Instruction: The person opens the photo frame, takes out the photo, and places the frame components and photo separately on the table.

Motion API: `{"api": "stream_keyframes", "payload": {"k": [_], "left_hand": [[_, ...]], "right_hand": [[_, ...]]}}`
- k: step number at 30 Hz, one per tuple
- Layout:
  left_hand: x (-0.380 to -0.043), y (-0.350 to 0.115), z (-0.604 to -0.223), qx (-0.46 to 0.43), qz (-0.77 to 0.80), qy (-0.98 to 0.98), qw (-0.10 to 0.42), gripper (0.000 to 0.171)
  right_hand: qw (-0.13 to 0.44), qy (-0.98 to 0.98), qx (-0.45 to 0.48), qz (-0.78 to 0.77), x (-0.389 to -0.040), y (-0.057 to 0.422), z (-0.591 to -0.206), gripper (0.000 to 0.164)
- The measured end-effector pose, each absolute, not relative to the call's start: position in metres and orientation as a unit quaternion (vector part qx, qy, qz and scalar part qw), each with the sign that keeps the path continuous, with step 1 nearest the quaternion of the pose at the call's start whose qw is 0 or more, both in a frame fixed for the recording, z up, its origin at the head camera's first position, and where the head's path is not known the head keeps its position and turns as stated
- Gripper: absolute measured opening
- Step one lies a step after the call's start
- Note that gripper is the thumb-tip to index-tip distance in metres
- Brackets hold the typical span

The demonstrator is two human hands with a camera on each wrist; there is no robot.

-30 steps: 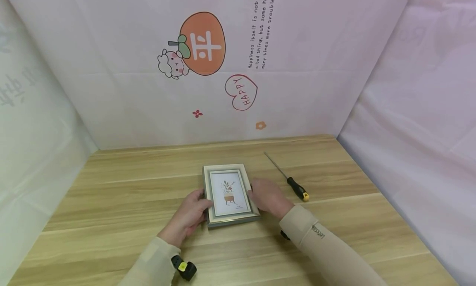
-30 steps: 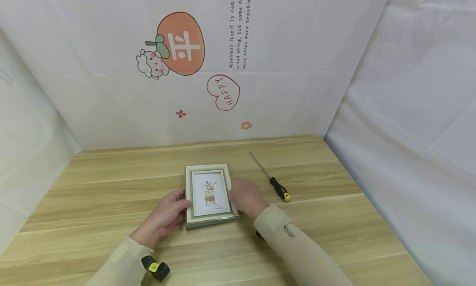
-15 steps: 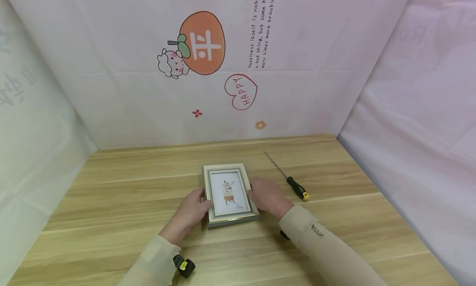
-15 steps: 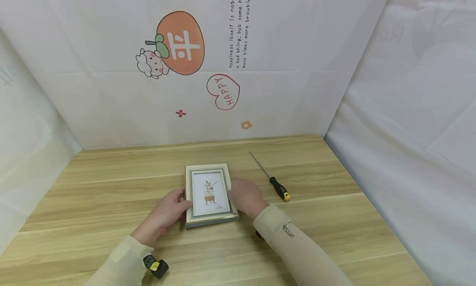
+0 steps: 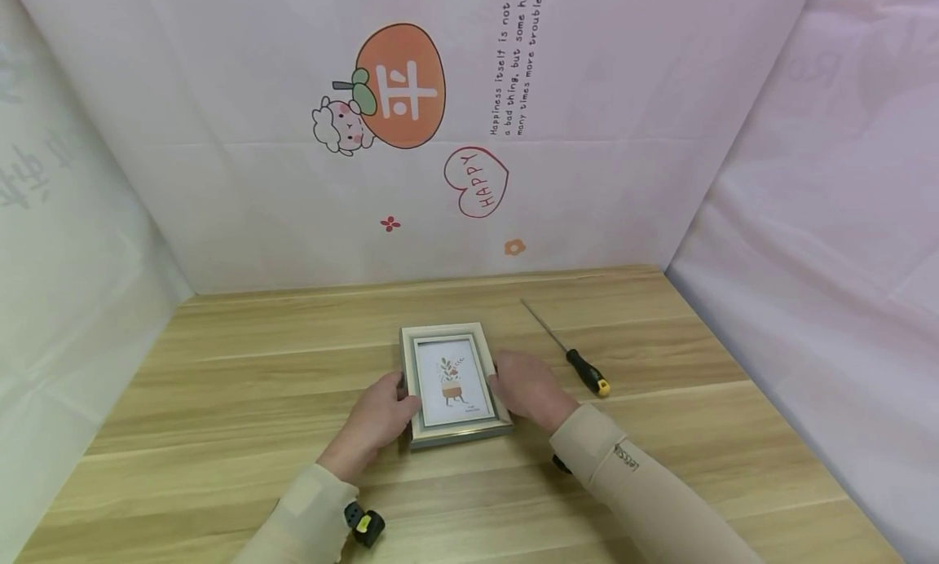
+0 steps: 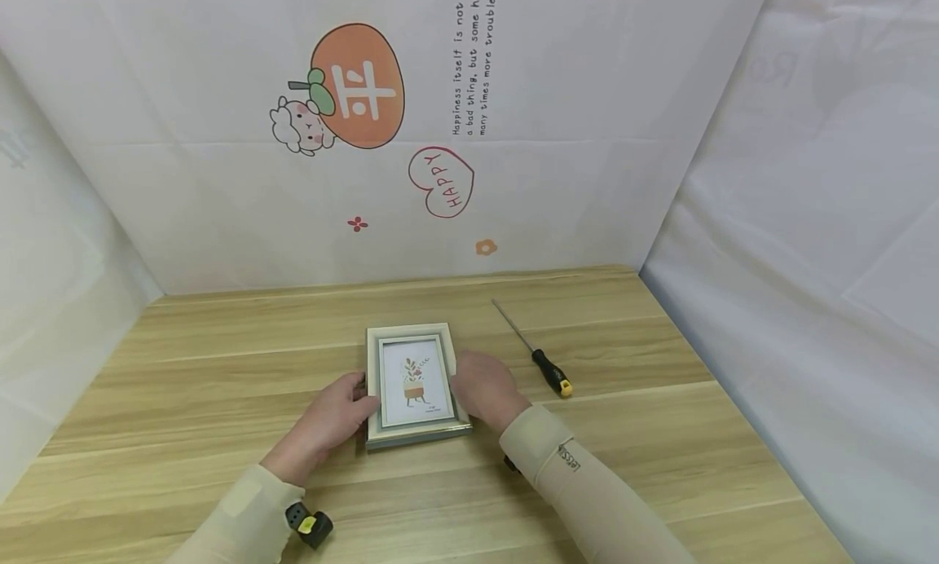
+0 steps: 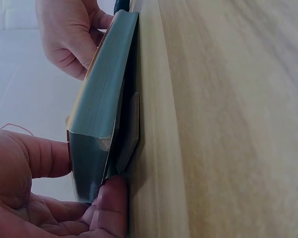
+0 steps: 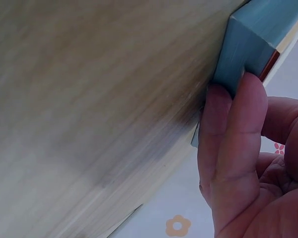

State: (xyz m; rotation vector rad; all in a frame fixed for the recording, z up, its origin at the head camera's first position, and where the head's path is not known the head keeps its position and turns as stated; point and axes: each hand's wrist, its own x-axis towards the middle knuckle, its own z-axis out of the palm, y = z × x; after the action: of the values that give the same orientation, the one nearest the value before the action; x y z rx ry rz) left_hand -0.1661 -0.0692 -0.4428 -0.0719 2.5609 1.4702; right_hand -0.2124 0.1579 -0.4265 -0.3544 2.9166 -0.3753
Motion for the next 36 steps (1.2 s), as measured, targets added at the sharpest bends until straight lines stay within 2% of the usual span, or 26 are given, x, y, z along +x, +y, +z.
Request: {"api": "stream_keyframes", "payload": {"k": [5,9,19,25,36], "left_hand": [[-0.166,-0.070,-0.442,-0.016,0.468,0.880,0.082,0.040],[-0.165,-0.070,-0.442,-0.013,0.459,0.885,0.078,0.039],[-0.166,-0.069,-0.439,-0.008,0.428,0.901,0.066,0.039],[-0.168,-0.069,-0.442,0.009,0.397,0.916,0.051,0.032],[-0.168,-0.071,-0.443,0.029,0.402,0.914,0.041,0.029]], "right_hand": [[0.094,0.980,-0.116,-0.131,-0.212,0.158,-0.426,0.018],[0.097,0.979,-0.107,-0.144,-0.211,0.157,-0.425,0.019],[0.126,0.978,-0.077,-0.149,-0.210,0.150,-0.427,0.041],[0.121,0.979,-0.062,-0.152,-0.209,0.145,-0.430,0.058],[0.107,0.981,-0.065,-0.148,-0.209,0.144,-0.430,0.059]]}}
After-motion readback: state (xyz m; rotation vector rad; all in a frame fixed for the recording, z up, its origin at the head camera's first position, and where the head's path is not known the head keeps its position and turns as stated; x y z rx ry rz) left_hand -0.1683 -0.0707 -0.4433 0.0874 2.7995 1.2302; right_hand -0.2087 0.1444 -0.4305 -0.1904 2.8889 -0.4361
